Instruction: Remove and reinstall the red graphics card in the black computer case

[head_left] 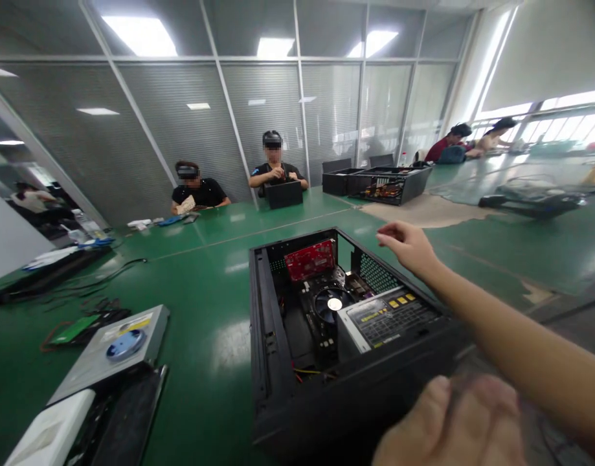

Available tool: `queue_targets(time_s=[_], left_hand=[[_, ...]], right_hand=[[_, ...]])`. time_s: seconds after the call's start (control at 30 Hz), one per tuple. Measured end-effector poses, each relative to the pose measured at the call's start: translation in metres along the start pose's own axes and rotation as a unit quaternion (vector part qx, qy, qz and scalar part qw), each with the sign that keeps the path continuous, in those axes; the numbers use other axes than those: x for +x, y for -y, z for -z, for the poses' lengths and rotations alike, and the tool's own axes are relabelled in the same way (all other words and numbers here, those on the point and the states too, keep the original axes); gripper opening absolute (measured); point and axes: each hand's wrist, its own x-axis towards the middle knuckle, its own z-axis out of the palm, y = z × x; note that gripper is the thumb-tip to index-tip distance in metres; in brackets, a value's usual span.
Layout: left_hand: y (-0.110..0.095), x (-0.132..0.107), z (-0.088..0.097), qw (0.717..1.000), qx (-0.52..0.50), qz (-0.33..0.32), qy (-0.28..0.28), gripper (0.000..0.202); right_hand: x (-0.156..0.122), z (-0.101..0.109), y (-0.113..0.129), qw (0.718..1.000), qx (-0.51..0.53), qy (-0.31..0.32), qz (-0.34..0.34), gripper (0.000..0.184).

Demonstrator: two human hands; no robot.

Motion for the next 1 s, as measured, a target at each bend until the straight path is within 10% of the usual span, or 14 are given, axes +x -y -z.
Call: queue_targets(time_s=[0.1, 0.2, 0.27, 0.5, 0.57, 0.7, 0.8, 1.0], left_hand=[[-0.011, 0.008, -0.040, 0.943, 0.259, -0.164, 0.127, 0.048], [0.037, 0.005, -0.068, 0.789, 0.478, -0.297, 0.248, 0.052], [0.084, 0.001, -0.089, 0.748, 0.522, -0.288, 0.293, 0.055], [0.233, -0.034, -0.173, 0.904, 0.238, 0.078, 0.348, 0.067], [0.273, -0.043, -0.188, 0.888, 0.141, 0.220, 0.377, 0.071], [0.340, -0.059, -0.200, 0.760, 0.070, 0.460, 0.453, 0.077], [0.352, -0.083, -0.195, 0.739, 0.074, 0.492, 0.454, 0.080], [0.313, -0.160, -0.162, 0.755, 0.033, 0.511, 0.409, 0.080]], right_hand=[[-0.051, 0.002, -0.048, 0.987, 0.055, -0.016, -0.152, 0.043], [-0.089, 0.002, -0.080, 0.967, 0.094, 0.007, -0.236, 0.048], [-0.102, 0.003, -0.092, 0.955, 0.120, -0.006, -0.270, 0.049], [-0.105, -0.001, -0.106, 0.963, 0.099, 0.005, -0.253, 0.051], [-0.106, -0.003, -0.111, 0.967, 0.073, 0.022, -0.243, 0.051], [-0.106, -0.006, -0.117, 0.973, 0.000, 0.043, -0.225, 0.048], [-0.103, -0.011, -0.119, 0.979, -0.036, 0.061, -0.192, 0.045], [-0.112, -0.022, -0.104, 0.993, -0.039, 0.065, -0.090, 0.034]])
